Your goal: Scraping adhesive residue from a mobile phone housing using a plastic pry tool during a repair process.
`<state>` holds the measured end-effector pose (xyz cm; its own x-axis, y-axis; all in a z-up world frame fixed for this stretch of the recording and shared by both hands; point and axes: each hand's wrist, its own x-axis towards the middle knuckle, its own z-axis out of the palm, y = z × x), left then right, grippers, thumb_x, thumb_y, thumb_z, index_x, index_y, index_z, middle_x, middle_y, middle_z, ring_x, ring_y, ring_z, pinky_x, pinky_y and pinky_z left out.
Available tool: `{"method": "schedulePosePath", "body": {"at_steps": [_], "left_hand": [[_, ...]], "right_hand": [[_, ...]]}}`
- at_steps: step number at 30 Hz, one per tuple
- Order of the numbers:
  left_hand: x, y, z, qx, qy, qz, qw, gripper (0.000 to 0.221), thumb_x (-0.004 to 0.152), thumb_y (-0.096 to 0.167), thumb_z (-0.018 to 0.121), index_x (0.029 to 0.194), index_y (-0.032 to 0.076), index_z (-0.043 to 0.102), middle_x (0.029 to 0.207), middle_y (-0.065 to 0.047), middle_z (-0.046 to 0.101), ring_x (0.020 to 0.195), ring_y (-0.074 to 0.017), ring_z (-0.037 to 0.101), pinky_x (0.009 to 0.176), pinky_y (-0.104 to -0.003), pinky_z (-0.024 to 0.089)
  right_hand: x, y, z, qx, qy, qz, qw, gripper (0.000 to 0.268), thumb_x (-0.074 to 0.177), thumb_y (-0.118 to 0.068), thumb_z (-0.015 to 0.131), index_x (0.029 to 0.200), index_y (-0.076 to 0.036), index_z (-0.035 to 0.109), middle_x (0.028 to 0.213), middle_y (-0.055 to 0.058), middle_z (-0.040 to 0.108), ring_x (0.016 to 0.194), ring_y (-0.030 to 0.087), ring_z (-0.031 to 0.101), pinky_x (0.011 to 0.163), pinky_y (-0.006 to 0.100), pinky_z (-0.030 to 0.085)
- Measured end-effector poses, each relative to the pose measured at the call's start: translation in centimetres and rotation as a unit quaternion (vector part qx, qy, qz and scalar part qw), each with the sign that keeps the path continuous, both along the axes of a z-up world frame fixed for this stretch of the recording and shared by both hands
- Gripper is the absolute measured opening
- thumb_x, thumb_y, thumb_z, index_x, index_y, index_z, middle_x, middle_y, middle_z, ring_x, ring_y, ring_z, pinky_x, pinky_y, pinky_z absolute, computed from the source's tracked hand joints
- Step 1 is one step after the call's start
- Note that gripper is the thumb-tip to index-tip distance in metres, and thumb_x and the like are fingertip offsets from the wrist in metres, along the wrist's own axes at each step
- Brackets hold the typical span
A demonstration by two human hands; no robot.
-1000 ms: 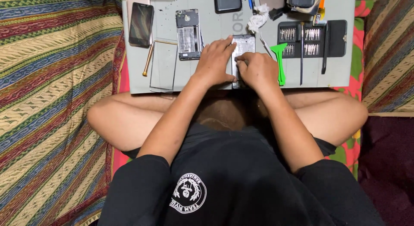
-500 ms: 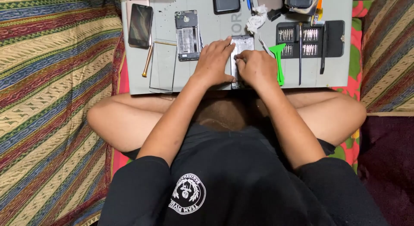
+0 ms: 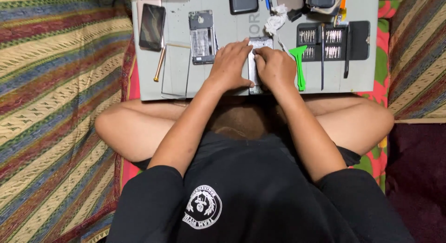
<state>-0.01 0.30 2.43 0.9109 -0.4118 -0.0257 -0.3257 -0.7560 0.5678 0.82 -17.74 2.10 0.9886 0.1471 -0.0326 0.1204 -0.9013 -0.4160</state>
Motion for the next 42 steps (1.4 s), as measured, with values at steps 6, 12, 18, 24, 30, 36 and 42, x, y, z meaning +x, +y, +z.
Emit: {"method": "schedulePosePath", "body": {"at_steps": [6, 12, 18, 24, 30, 36, 42], "left_hand": [[-0.2, 0.4, 0.1, -0.032, -0.002, -0.006, 0.999, 0.11, 0.066, 0.028, 0.102, 0.153, -0.004, 0.042, 0.155, -0.027, 0.045, 0.145, -0.0446, 0.037, 0.117, -0.066, 0.025], [-0.6, -0.3, 0.8, -0.204, -0.027, 0.061, 0.977, 0.058, 0.091, 0.028, 0.082, 0.137, 0.002, 0.06, 0.133, -0.023, 0.062, 0.126, -0.0478, 0.057, 0.107, -0.061, 0.044], [0.0, -1.7, -1.1, -0.398, 0.153, 0.18, 0.886, 0.014, 0.088, 0.025, 0.075, 0.098, 0.018, 0.081, 0.072, 0.001, 0.077, 0.069, -0.0041, 0.062, 0.067, -0.021, 0.05], [1.3, -1.0, 0.0, -0.381, 0.097, 0.267, 0.88, 0.012, 0.089, 0.026, 0.075, 0.085, 0.016, 0.08, 0.062, -0.001, 0.075, 0.055, -0.0065, 0.065, 0.056, -0.021, 0.049], [1.7, -0.3, -0.1, -0.18, -0.145, 0.179, 0.956, 0.029, 0.092, 0.003, 0.065, 0.12, 0.007, 0.072, 0.111, -0.012, 0.079, 0.081, -0.0203, 0.082, 0.074, -0.026, 0.067], [-0.2, -0.7, -2.1, 0.093, -0.066, 0.034, 0.993, 0.082, 0.067, 0.027, 0.09, 0.143, 0.018, 0.06, 0.157, 0.002, 0.046, 0.142, -0.0258, 0.044, 0.116, -0.053, 0.032], [0.1, -1.3, -0.6, 0.099, -0.003, 0.073, 0.992, 0.122, 0.056, 0.028, 0.1, 0.156, 0.017, 0.032, 0.146, -0.007, 0.06, 0.143, -0.0256, 0.046, 0.119, -0.057, 0.025]], "right_hand": [[-2.9, -1.7, -0.7, 0.085, -0.16, -0.005, 0.983, 0.024, 0.101, -0.031, 0.069, 0.124, -0.026, 0.075, 0.092, 0.007, 0.073, 0.093, 0.038, 0.072, 0.079, 0.053, 0.058], [-4.4, -2.1, 0.1, 0.176, -0.22, 0.008, 0.959, 0.046, 0.1, -0.027, 0.074, 0.141, -0.015, 0.059, 0.077, 0.014, 0.067, 0.079, 0.041, 0.07, 0.071, 0.054, 0.055], [-4.2, -1.9, -2.1, 0.199, -0.286, 0.054, 0.936, 0.039, 0.095, -0.028, 0.08, 0.129, -0.016, 0.066, 0.096, 0.008, 0.077, 0.08, 0.033, 0.074, 0.067, 0.045, 0.058], [-4.3, -2.5, -2.7, 0.204, -0.283, 0.048, 0.936, 0.032, 0.098, -0.029, 0.078, 0.125, -0.015, 0.068, 0.096, 0.007, 0.076, 0.082, 0.033, 0.074, 0.066, 0.045, 0.059], [-5.4, -1.1, 2.3, 0.073, -0.14, 0.011, 0.987, 0.026, 0.093, -0.024, 0.069, 0.112, -0.009, 0.077, 0.096, 0.013, 0.079, 0.078, 0.035, 0.073, 0.064, 0.042, 0.054], [-4.9, -0.3, 1.5, -0.05, -0.066, 0.014, 0.996, 0.023, 0.087, -0.029, 0.067, 0.096, -0.016, 0.083, 0.081, 0.016, 0.076, 0.07, 0.041, 0.07, 0.059, 0.048, 0.054], [-1.8, 0.0, 2.4, -0.064, -0.047, 0.04, 0.996, 0.02, 0.085, -0.026, 0.069, 0.093, -0.013, 0.083, 0.079, 0.016, 0.075, 0.071, 0.042, 0.068, 0.062, 0.049, 0.054]]}}
